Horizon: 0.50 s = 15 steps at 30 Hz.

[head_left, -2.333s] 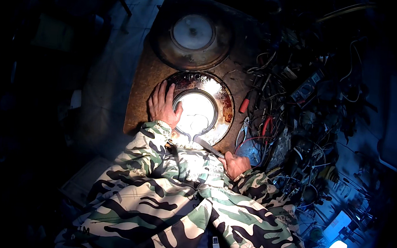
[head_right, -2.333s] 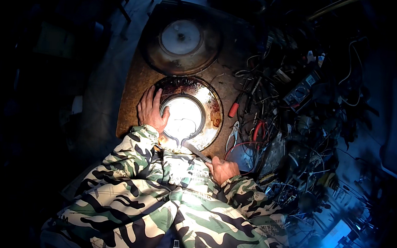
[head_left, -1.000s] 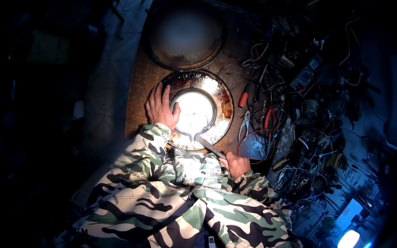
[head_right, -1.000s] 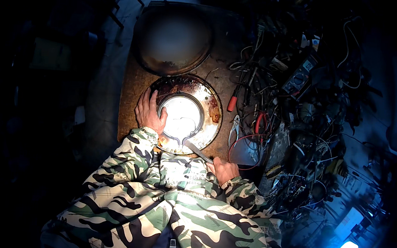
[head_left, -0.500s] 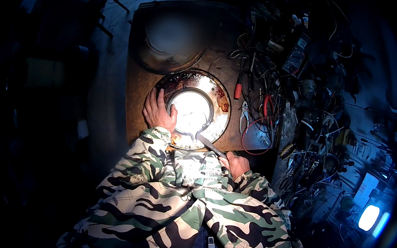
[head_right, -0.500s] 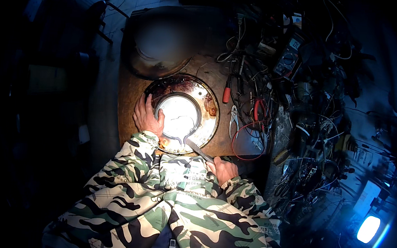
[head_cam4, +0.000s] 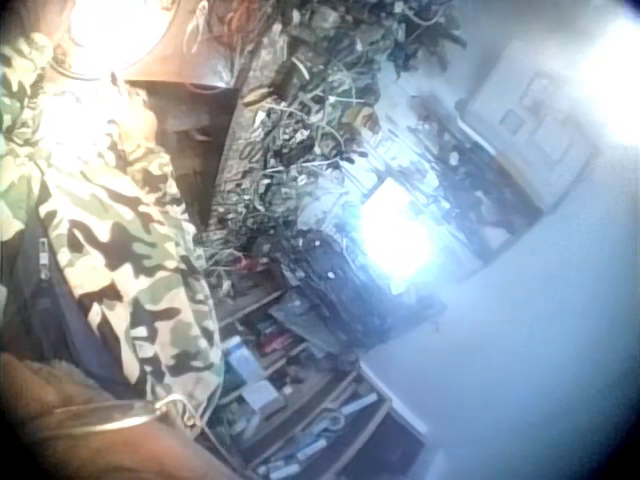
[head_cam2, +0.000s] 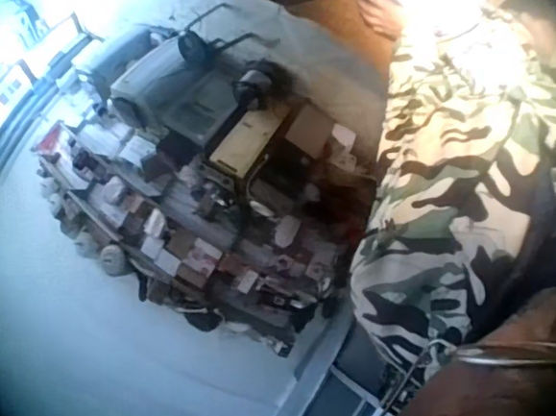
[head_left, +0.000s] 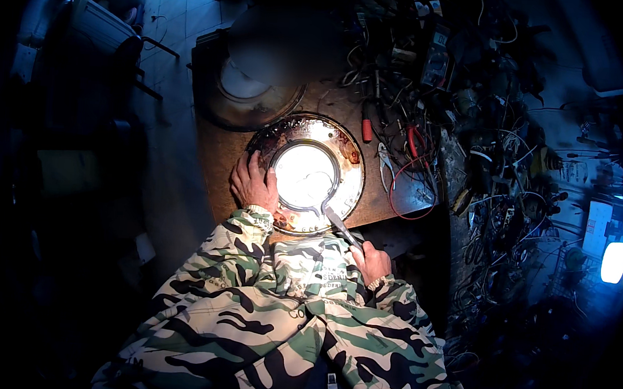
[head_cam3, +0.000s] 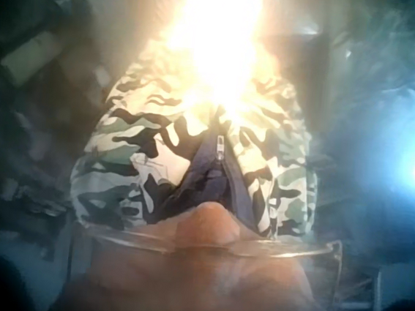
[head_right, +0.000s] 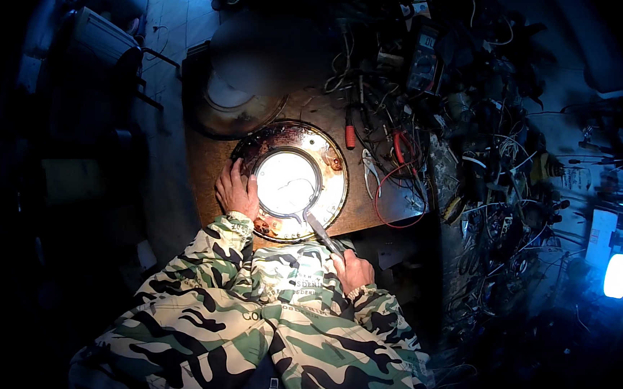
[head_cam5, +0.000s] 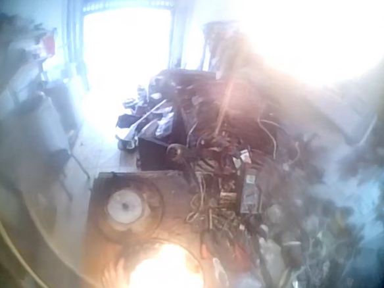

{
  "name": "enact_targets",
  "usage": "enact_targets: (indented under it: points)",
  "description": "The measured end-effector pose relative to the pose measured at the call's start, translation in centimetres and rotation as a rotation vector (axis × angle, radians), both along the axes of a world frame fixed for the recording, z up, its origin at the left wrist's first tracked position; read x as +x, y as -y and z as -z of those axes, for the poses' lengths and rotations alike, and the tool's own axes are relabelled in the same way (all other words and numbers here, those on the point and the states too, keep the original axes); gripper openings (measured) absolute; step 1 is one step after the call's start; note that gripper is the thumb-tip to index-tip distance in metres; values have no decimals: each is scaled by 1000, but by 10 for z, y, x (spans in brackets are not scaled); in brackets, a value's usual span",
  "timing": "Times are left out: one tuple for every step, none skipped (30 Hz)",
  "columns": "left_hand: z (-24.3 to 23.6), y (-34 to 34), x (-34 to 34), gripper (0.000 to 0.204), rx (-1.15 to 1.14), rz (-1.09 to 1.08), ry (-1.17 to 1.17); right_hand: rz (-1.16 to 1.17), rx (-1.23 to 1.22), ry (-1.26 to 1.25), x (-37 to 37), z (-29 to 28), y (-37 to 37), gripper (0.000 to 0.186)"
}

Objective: The person places a speaker on a workbench and uses pliers to manipulate the internal components. They repeatedly adjust and reposition parts within the speaker cone area while holding the unit steady.

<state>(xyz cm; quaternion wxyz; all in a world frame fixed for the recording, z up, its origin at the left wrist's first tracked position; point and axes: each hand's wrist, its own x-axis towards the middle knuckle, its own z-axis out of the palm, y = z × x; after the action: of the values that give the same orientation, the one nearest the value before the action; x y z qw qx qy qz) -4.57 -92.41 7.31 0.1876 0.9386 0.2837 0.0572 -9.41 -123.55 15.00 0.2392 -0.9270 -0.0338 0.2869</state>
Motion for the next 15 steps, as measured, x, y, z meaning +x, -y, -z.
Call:
enact_targets:
  points:
    - [0, -8, 0, 61, -40, 26, 19, 26, 22, 6, -1, -6, -4, 39]
    - [1, -17, -1, 60, -89, 52, 39, 47, 19, -2, -4, -9, -5, 39]
    - [1, -24, -1, 58, -139, 77, 59, 67, 14, -10, -7, -11, -5, 40]
    - [0, -28, -2, 56, -150, 80, 86, 76, -2, 1, -14, -15, -4, 40]
    - [11, -28, -3, 56, -122, 91, 112, 38, -53, 2, -18, -11, 2, 40]
    - [24, -28, -6, 57, -94, 100, 136, 24, -63, 24, -24, -7, 9, 41]
    - [36, -29, -8, 58, -66, 108, 159, 9, -73, 44, -30, -5, 15, 41]
    - [35, -31, -5, 60, -55, 138, 164, 18, -78, 41, -34, -14, 16, 40]
    - [33, -33, -3, 61, -45, 151, 164, 16, -50, 39, -37, -20, 13, 39]
    - [30, -35, -1, 62, -34, 163, 165, 13, -22, 37, -40, -26, 10, 39]
    - [27, -36, 2, 63, -21, 175, 173, 9, 7, 42, -42, -28, 9, 39]
    - [49, -25, -1, 65, -33, 175, 224, -7, 15, 65, -49, -7, 14, 39]
    - [74, -13, -3, 66, -48, 184, 296, -15, 13, 93, -51, 11, 16, 38]
    - [75, -14, 2, 66, -55, 208, 334, 1, 25, 92, -52, 14, 9, 37]
    - [76, -14, 6, 66, -63, 233, 373, 18, 36, 91, -52, 17, 4, 37]
